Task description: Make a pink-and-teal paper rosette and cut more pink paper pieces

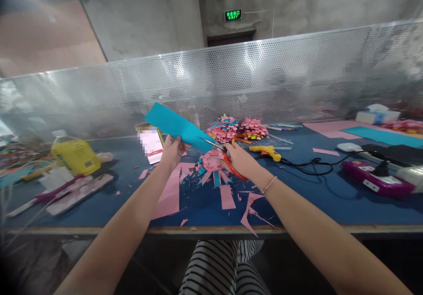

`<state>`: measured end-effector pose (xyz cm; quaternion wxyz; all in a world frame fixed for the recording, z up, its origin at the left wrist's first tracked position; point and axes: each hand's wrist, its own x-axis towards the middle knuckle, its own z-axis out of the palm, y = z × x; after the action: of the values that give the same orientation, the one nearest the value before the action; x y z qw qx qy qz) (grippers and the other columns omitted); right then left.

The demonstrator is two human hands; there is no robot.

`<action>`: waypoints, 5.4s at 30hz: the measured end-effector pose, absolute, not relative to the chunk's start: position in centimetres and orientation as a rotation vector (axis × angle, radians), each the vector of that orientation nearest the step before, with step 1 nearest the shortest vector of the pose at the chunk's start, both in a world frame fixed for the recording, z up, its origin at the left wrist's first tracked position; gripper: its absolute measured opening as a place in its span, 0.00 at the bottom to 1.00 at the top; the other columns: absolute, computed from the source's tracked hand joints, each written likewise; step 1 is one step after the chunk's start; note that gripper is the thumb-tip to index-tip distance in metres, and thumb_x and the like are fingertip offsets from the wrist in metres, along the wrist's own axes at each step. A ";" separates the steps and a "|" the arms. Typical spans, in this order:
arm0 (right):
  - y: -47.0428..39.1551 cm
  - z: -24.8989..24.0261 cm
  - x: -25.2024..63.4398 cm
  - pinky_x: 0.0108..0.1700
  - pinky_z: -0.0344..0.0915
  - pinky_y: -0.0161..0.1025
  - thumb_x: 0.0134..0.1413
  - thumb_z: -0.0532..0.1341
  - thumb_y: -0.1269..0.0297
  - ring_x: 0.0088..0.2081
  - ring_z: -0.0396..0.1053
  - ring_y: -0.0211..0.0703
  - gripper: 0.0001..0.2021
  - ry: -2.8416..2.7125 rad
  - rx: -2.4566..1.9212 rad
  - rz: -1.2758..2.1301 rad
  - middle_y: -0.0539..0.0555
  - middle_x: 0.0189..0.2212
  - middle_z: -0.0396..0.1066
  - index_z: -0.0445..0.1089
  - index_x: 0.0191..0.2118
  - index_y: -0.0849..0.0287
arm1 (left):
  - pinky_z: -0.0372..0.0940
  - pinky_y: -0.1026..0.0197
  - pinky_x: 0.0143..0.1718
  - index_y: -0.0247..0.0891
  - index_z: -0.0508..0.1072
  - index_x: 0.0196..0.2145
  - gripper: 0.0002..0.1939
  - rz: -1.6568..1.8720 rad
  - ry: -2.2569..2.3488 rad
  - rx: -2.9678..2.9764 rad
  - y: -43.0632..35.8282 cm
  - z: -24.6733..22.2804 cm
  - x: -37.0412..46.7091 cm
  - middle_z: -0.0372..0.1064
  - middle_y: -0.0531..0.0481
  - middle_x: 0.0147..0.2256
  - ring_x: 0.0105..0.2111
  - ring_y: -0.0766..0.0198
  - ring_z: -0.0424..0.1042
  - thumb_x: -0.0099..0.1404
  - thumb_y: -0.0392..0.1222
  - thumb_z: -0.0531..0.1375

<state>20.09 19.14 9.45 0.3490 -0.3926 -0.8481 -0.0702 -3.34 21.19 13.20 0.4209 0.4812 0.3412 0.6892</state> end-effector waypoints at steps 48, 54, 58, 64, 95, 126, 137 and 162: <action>20.1 8.9 20.1 0.34 0.61 0.39 0.55 0.53 0.57 0.32 0.63 0.45 0.11 -2.189 -1.054 -0.141 0.56 0.31 0.63 0.59 0.37 0.61 | 0.60 0.68 0.18 0.40 0.56 0.33 0.10 1.727 0.901 1.151 21.0 13.3 -2.9 0.61 0.60 0.17 0.16 0.70 0.65 0.55 0.38 0.57; 20.3 9.1 20.2 0.36 0.61 0.39 0.55 0.53 0.56 0.34 0.65 0.47 0.11 -2.212 -1.064 -0.146 0.57 0.31 0.66 0.61 0.36 0.60 | 0.60 0.68 0.18 0.40 0.56 0.33 0.11 1.730 0.890 1.165 21.2 13.2 -3.1 0.61 0.60 0.18 0.16 0.70 0.65 0.54 0.39 0.57; 20.0 9.4 20.2 0.36 0.60 0.37 0.54 0.54 0.56 0.35 0.66 0.47 0.12 -2.219 -1.073 -0.100 0.58 0.32 0.68 0.63 0.36 0.60 | 0.61 0.68 0.18 0.40 0.56 0.34 0.10 1.733 0.870 1.176 21.1 13.3 -3.2 0.61 0.59 0.17 0.16 0.70 0.66 0.55 0.38 0.56; 19.7 9.9 20.5 0.32 0.58 0.35 0.53 0.54 0.56 0.31 0.66 0.45 0.12 -2.245 -1.078 -0.063 0.56 0.29 0.69 0.65 0.35 0.60 | 0.61 0.68 0.18 0.40 0.56 0.33 0.08 1.724 0.874 1.177 20.9 13.4 -3.1 0.61 0.59 0.17 0.16 0.70 0.65 0.56 0.37 0.54; 19.6 10.0 20.3 0.27 0.54 0.34 0.53 0.54 0.55 0.24 0.62 0.41 0.12 -2.223 -1.109 -0.077 0.52 0.21 0.64 0.60 0.27 0.59 | 0.59 0.67 0.18 0.39 0.56 0.36 0.09 1.713 0.942 1.205 21.2 12.9 -3.0 0.61 0.59 0.17 0.15 0.69 0.64 0.56 0.36 0.53; 19.6 9.8 19.9 0.24 0.50 0.33 0.53 0.53 0.55 0.21 0.60 0.40 0.12 -2.174 -1.059 -0.120 0.51 0.19 0.62 0.60 0.27 0.59 | 0.63 0.67 0.18 0.38 0.58 0.36 0.18 1.692 0.903 1.299 20.9 12.7 -2.5 0.65 0.58 0.18 0.16 0.69 0.66 0.50 0.45 0.61; 19.3 10.0 20.0 0.25 0.50 0.32 0.53 0.53 0.56 0.22 0.60 0.39 0.13 -2.180 -1.070 -0.114 0.51 0.19 0.62 0.60 0.26 0.59 | 0.60 0.68 0.17 0.37 0.62 0.32 0.18 1.685 0.910 1.350 21.1 12.4 -2.8 0.63 0.58 0.16 0.15 0.70 0.64 0.46 0.48 0.63; 18.0 11.1 20.1 0.26 0.55 0.33 0.52 0.50 0.53 0.23 0.58 0.36 0.14 -2.245 -0.896 0.358 0.49 0.20 0.59 0.59 0.30 0.61 | 0.55 0.68 0.14 0.38 0.60 0.34 0.16 1.606 0.976 1.561 20.7 12.9 -3.1 0.60 0.60 0.12 0.11 0.70 0.59 0.52 0.48 0.59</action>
<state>20.06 17.98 11.09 0.3421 -0.3444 -0.8633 0.1377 -3.10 20.69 12.88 0.3422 0.6005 0.3756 0.6175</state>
